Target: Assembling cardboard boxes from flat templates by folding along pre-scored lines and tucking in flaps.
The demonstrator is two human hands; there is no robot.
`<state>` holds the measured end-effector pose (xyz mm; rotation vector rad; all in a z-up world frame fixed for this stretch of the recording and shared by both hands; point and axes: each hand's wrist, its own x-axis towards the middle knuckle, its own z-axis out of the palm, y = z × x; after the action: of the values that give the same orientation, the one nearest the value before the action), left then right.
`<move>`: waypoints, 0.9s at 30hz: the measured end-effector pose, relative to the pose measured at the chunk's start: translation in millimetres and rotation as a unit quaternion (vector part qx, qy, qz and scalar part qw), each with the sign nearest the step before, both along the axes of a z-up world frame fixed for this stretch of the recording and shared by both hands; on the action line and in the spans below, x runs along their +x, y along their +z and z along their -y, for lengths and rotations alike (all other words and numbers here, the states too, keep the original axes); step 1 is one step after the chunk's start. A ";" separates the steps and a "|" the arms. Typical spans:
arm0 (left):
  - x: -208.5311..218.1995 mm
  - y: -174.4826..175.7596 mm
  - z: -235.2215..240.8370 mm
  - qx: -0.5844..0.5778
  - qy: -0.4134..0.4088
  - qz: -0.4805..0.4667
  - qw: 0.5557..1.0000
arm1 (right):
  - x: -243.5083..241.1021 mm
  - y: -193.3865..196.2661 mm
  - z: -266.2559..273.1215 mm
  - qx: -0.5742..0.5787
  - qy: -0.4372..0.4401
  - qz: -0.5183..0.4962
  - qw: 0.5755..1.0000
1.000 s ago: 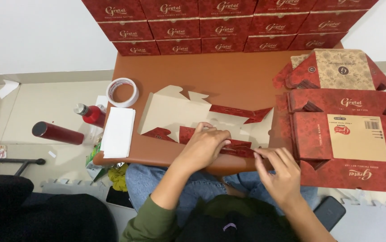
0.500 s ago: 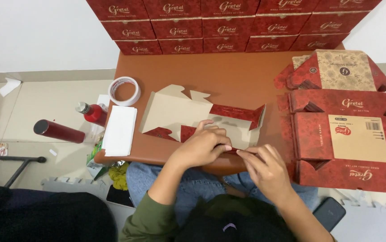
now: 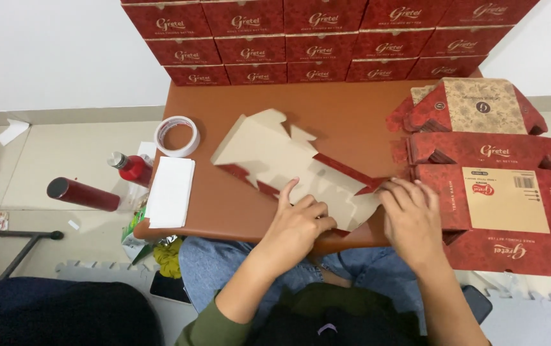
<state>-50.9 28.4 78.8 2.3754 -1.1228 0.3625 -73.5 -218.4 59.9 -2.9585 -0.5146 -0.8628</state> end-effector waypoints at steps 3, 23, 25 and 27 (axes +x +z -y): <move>-5.5 1.6 -6.9 0.013 0.026 0.033 0.999 | -5.9 -10.8 8.4 -0.025 -0.065 0.002 0.998; -38.7 27.5 -44.2 -0.034 0.067 -0.081 0.994 | -12.4 22.3 -32.7 0.087 0.153 -0.196 0.965; -42.5 30.0 -52.8 -0.048 0.099 -0.130 0.985 | 4.5 21.7 -38.6 0.060 0.159 -0.177 0.969; -46.0 26.6 -58.9 -0.063 0.100 -0.136 0.984 | 13.7 22.1 -47.7 0.107 0.196 -0.193 0.955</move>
<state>-96.9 87.4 105.4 2.3438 -0.7184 0.1633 -59.8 -170.7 82.0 -2.5905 -0.8737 -0.2715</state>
